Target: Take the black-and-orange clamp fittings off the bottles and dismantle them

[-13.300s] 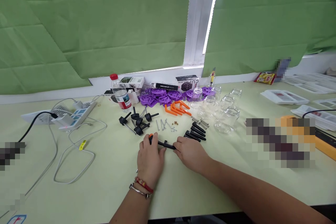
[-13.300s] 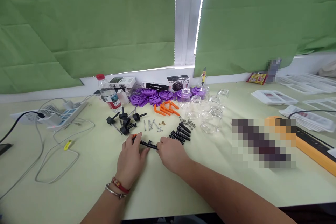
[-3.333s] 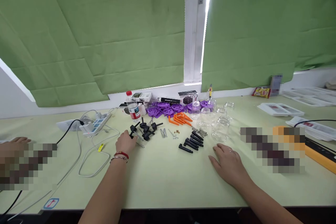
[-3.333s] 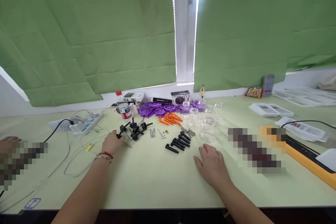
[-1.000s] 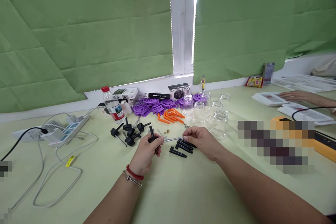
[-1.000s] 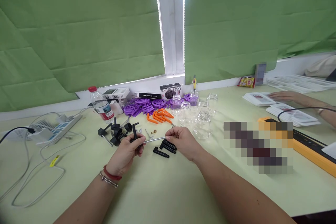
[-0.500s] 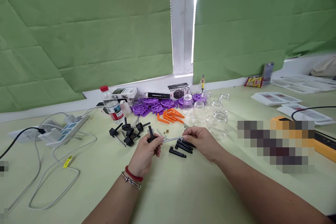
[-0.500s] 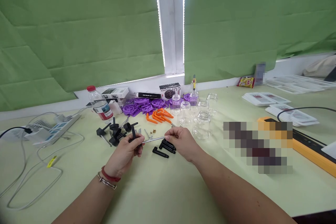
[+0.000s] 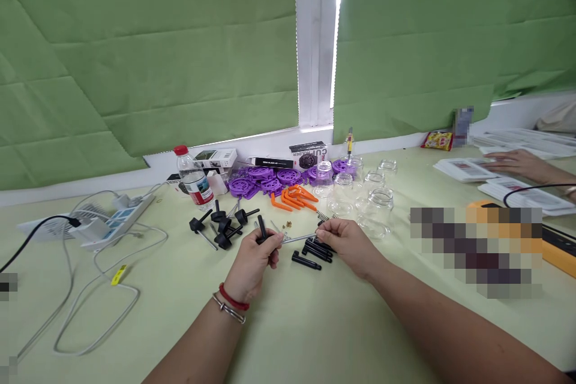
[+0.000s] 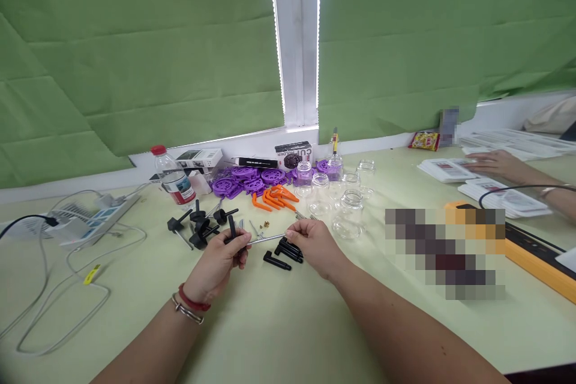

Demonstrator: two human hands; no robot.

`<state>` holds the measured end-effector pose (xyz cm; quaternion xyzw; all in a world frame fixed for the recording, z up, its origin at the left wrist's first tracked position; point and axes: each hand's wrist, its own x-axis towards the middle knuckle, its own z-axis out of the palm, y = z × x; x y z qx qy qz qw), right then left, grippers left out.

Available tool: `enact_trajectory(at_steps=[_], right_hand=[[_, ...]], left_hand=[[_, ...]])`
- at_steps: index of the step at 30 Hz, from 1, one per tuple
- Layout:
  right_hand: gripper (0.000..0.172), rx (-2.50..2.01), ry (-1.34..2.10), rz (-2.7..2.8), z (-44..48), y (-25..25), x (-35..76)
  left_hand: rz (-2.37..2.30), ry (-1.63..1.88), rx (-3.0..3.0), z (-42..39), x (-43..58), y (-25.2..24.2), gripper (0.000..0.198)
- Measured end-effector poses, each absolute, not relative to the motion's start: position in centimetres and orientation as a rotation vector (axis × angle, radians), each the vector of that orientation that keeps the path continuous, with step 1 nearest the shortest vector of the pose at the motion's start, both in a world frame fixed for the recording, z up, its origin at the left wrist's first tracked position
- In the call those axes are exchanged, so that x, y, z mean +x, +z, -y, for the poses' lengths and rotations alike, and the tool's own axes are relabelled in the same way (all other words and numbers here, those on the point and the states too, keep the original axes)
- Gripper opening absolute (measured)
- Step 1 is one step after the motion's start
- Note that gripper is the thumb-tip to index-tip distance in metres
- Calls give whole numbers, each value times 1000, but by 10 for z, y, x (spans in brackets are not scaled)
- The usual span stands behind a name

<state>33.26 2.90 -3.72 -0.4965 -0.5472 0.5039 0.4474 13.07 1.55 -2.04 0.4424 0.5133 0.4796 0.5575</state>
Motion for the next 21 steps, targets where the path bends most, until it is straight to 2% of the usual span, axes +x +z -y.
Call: enact_trajectory(at_steps=[21], right_hand=[[41,-1277,1260,1494,-30,-39,330]], left_hand=[[-1216,1122,1097,-15,132,-20,29]])
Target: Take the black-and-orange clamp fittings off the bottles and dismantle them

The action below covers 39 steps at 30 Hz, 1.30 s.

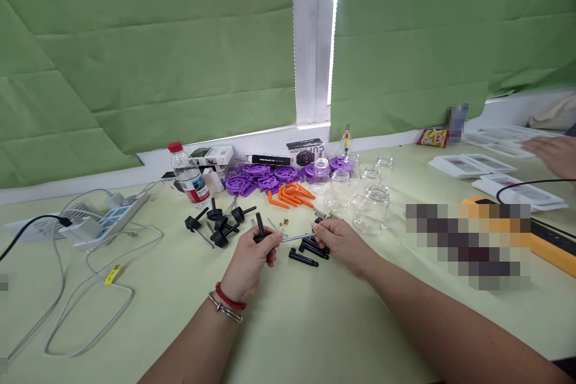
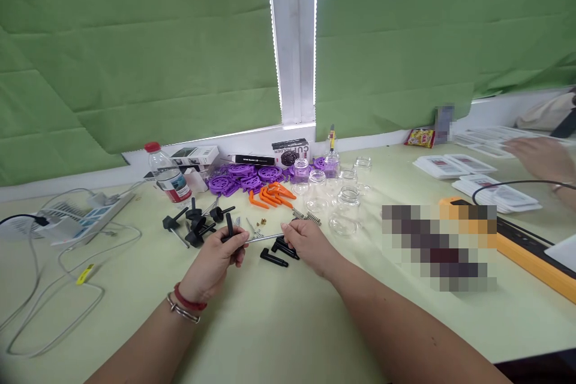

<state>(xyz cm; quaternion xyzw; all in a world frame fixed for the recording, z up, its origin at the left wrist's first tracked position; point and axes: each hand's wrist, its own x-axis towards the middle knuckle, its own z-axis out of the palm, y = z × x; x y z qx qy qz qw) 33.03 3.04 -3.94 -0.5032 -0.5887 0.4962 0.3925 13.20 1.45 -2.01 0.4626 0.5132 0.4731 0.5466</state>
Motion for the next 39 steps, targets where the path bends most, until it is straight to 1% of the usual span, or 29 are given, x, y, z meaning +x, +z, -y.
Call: enact_trajectory(at_steps=[2,7,12,16,25,28,33,37,39], right_hand=[[41,-1273,1257,1485,-31,-41,330],[33,-1184,1240,1378,-31,-41,330],[27,-1089,1275,1427,-30,-38,332],[24,-1115,1237,1455,-30,-38,333],[42,-1218,1165,1580,-32,-41,334],[44,-1211,1186,1582,-33,-41,334],[30,-1111,1202,1471,-33,-42,335],[20,-1109,1155,1530,-35,-44,335],[19,-1125,1158,1545,-35,-44,335]], left_hand=[[-1217,1128,1092,-15,131,-21,30],[-1215,1141,1066,-17,131,-20,31],[-1218,1147,1072,-15,131,-18,31],[-1209,1133,1084,-14,131,-20,30],[-1221,1111,1095,-15,132,-20,29],[-1227,1122,1094,-17,130,-21,28],[-1242,1139,1079,-19,127,-22,29],[-1235,1135,1085,-19,128,-21,30],[-1230,1129,1092,-18,128,-20,29]])
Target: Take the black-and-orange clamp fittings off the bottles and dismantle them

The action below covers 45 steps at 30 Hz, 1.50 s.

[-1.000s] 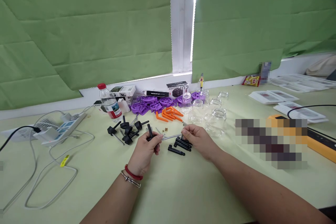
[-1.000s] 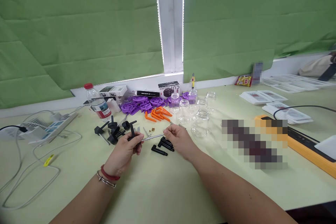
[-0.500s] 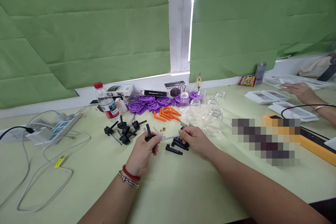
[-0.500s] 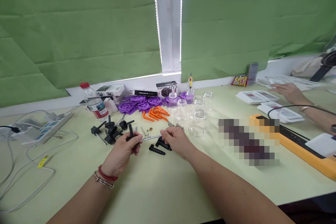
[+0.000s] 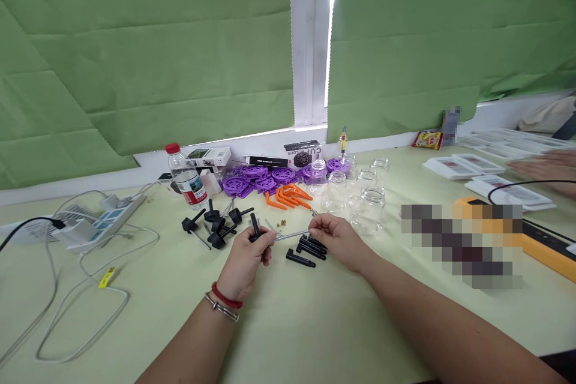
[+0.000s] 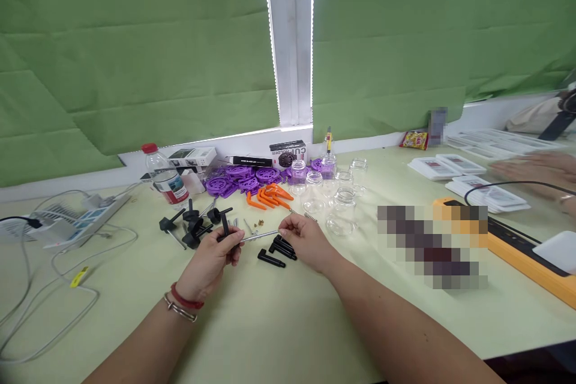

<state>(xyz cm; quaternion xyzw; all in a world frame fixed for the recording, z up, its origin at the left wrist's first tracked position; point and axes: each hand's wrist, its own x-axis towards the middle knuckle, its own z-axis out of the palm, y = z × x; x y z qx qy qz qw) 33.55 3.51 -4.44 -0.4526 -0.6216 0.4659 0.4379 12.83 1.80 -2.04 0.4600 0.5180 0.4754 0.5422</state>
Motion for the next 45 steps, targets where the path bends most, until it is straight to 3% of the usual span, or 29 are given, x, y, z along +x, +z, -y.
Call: enact_trajectory(at_steps=[13,24,38,45], right_hand=[[33,-1236,1180,1582,-33,-37,334],[16,-1123,1139,1608,-33,-42,335],[36,-1199,1182,1618,-33,-43,335],[25,-1050,1165,1556,-32,-42,336]], left_hand=[[-1214,1116,1088,-18,129,-21,29],[-1221,1123,1064,-17,130,-19,30],[-1223,1111,1074,-17,129,-20,29],[-1217,1125,1071,-17,129,-19,30]])
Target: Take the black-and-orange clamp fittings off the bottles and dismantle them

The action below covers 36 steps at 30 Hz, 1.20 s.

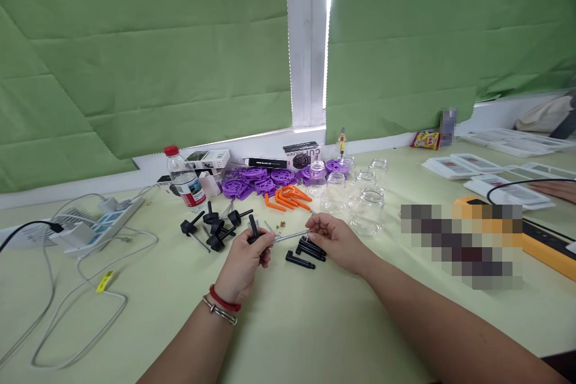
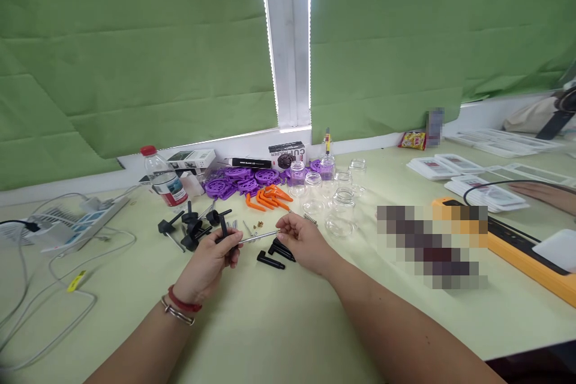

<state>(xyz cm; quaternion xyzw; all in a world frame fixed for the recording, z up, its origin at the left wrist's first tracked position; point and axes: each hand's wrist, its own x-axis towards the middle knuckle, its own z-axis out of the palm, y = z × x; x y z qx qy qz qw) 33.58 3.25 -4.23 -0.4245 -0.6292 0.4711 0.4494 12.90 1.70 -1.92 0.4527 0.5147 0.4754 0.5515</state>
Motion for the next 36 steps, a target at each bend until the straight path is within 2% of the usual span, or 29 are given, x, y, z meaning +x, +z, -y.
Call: enact_trajectory(at_steps=[5,26,28,31,36], right_hand=[[20,-1109,1155,1616,-33,-42,335],[49,-1237,1109,1710,-31,-40,334],[46,-1215,1116,1683,-32,-42,335],[29,-1121,1125,1613,-34,-45,335],[17,-1103,1110,1664,-34,-45,335]], left_hand=[[-1218,1122,1072,-17,130,-19,30],[-1196,1110,1083,-15,132,-19,31],[-1200,1117,1077,-16,131,-19,32],[-1220,1133,1065,-17,130,-20,32],[-1219,1118,1083,-17,130,-20,31]])
